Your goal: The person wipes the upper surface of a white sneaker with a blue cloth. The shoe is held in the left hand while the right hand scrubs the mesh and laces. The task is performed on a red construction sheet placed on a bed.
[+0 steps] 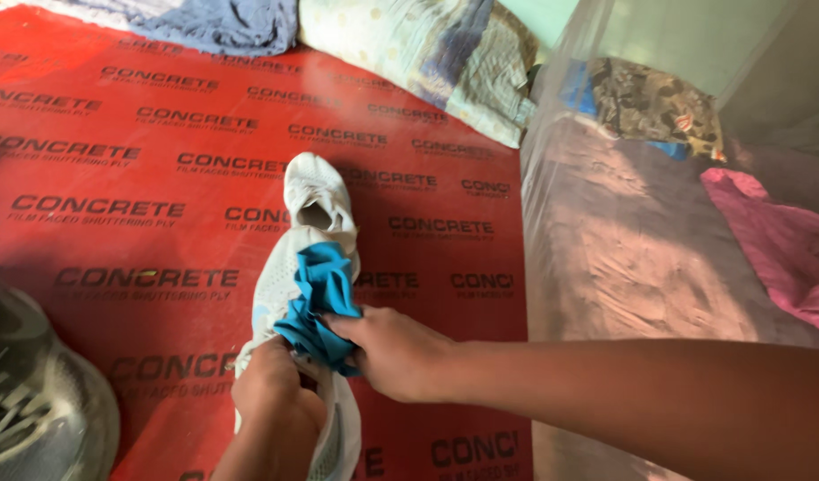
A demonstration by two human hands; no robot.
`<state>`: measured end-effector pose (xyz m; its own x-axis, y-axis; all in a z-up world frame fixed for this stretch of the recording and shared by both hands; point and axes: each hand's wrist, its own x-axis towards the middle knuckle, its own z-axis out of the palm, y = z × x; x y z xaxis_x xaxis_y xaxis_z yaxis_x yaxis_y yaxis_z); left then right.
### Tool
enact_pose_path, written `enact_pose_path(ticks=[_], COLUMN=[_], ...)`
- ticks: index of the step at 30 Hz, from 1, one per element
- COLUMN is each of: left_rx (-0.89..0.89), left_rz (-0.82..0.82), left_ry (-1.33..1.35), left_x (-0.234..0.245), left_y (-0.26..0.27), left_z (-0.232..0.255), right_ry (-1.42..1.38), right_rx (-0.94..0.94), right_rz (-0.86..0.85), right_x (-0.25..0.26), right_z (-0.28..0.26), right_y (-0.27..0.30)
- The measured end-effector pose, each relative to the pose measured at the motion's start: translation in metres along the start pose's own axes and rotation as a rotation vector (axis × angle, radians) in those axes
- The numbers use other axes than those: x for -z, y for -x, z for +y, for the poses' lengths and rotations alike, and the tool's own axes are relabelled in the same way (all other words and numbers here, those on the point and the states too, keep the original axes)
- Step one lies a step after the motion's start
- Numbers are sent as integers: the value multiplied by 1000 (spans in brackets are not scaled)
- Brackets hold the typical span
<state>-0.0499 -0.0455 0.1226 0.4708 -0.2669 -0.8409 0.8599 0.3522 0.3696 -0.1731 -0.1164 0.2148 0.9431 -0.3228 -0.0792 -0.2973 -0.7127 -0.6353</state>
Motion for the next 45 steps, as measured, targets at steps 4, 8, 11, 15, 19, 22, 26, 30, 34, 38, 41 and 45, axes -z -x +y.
enact_pose_path(ticks=[4, 8, 11, 15, 19, 22, 26, 30, 34, 38, 41, 45], left_rx=[18, 9, 4, 12, 53, 85, 130, 221, 239, 183, 198, 256], left_rz=[-46, -4, 19, 41, -2, -40, -117, -275, -400, -490, -452, -427], left_ry=[-51, -106, -129, -147, -167, -206, -286, -395, -490, -553, -614, -746], left_x=[-10, -11, -10, -4, 3, -8, -31, -62, -62, -60, -57, -63], left_y=[10, 18, 11, 1, -4, -14, -35, -64, -93, -92, -63, -37], left_z=[-22, -32, -39, -69, -105, -119, -122, -105, -85, -72, -62, -46], right_ry=[-67, -169, -284, -379, -435, -365, -212, -106, -55, 43, -70, -237], right_rx=[-41, 36, -173, -186, -416, -498, -499, -334, -243, -100, -141, -154], right_rz=[72, 267, 250, 443, 540, 616, 615, 652, 614, 629, 598, 585], right_x=[7, -15, -32, -43, -43, -37, -26, -15, -14, -10, -16, -43], right_z=[12, 27, 36, 39, 37, 49, 77, 100, 109, 110, 105, 86], right_y=[25, 33, 31, 39, 55, 58, 50, 34, 23, 26, 39, 70])
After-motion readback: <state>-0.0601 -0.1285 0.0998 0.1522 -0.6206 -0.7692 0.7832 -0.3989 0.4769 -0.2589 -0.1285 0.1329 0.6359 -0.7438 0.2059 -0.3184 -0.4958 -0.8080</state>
